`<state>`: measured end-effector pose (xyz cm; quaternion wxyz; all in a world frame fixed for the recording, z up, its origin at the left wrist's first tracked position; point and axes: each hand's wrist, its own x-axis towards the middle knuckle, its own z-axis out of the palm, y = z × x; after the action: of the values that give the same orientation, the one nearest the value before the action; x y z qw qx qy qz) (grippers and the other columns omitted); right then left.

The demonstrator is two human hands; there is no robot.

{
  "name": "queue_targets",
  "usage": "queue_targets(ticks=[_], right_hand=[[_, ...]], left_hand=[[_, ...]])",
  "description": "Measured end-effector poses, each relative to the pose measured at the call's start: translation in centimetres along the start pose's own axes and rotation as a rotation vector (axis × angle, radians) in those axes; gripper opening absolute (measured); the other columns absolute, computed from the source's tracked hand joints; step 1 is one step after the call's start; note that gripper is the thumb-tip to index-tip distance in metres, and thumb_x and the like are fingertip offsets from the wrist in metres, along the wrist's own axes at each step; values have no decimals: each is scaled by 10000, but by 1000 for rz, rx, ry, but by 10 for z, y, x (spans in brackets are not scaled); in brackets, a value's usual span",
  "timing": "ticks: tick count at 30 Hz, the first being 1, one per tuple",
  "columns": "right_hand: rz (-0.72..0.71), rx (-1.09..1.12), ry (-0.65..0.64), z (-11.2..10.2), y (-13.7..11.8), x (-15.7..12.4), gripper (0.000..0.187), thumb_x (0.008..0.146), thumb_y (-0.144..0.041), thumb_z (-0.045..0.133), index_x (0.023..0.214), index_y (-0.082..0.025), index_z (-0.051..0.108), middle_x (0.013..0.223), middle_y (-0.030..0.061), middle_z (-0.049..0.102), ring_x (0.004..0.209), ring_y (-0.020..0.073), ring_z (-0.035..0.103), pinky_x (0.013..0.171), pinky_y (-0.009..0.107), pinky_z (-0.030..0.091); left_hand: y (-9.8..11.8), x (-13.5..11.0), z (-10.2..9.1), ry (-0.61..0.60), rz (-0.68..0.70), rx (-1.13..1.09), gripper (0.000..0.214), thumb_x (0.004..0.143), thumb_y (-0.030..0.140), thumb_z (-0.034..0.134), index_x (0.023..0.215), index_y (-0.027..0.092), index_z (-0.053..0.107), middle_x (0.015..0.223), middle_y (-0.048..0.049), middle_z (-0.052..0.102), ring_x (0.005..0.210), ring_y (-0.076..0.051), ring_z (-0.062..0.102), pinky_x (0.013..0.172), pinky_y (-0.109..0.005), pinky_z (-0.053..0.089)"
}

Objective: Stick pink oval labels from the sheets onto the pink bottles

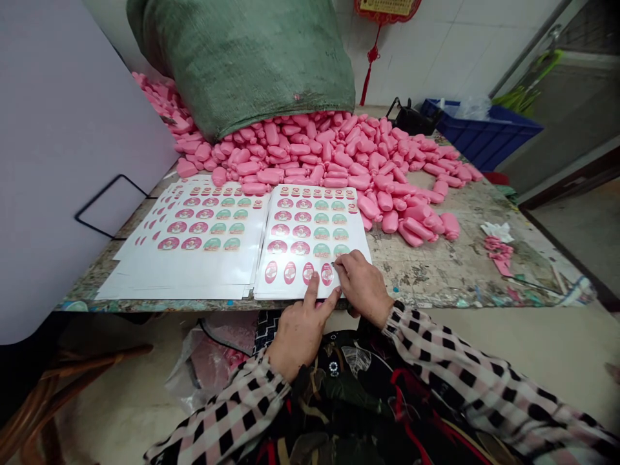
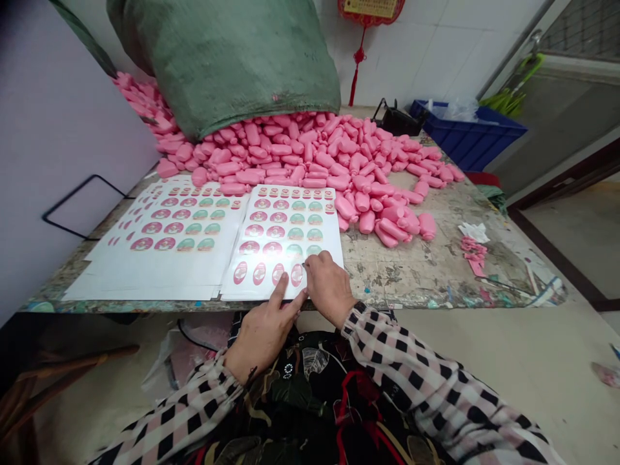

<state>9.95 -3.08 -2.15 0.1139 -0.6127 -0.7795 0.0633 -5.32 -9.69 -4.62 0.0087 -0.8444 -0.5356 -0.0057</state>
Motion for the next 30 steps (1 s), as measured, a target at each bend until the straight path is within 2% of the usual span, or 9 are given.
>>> queue_targets(ticks=[13, 22, 25, 30], right_hand=[[-29, 120, -60, -8, 12, -3, 177, 899, -312, 407, 904, -240, 569, 925, 1, 568, 768, 124, 552, 591, 241, 319], [-10, 249, -110, -8, 12, 4, 150, 857, -255, 453, 858, -210, 595, 878, 11, 589, 783, 124, 547, 666, 231, 354], [6, 255, -107, -9, 10, 6, 183, 863, -290, 443, 853, -201, 603, 867, 21, 602, 776, 127, 543, 659, 233, 351], [96, 231, -133, -14, 4, 11, 261, 827, -427, 483, 768, -203, 603, 789, 20, 613, 663, 131, 523, 569, 245, 309]], left_hand=[[4, 0, 3, -10, -55, -61, 542, 898, 258, 376, 1397, 391, 210, 1505, -155, 110, 764, -172, 615, 650, -330, 481], [3, 0, -1, -38, -65, -106, 562, 892, 220, 373, 1397, 397, 203, 1498, -152, 142, 785, -182, 619, 672, -336, 480], [3, 0, -2, -42, -57, -108, 566, 889, 213, 378, 1397, 393, 205, 1500, -155, 130, 812, -188, 618, 682, -336, 483], [4, 0, -3, -12, -93, -70, 632, 879, 213, 412, 1400, 433, 129, 1511, -163, 23, 772, -169, 616, 654, -325, 487]])
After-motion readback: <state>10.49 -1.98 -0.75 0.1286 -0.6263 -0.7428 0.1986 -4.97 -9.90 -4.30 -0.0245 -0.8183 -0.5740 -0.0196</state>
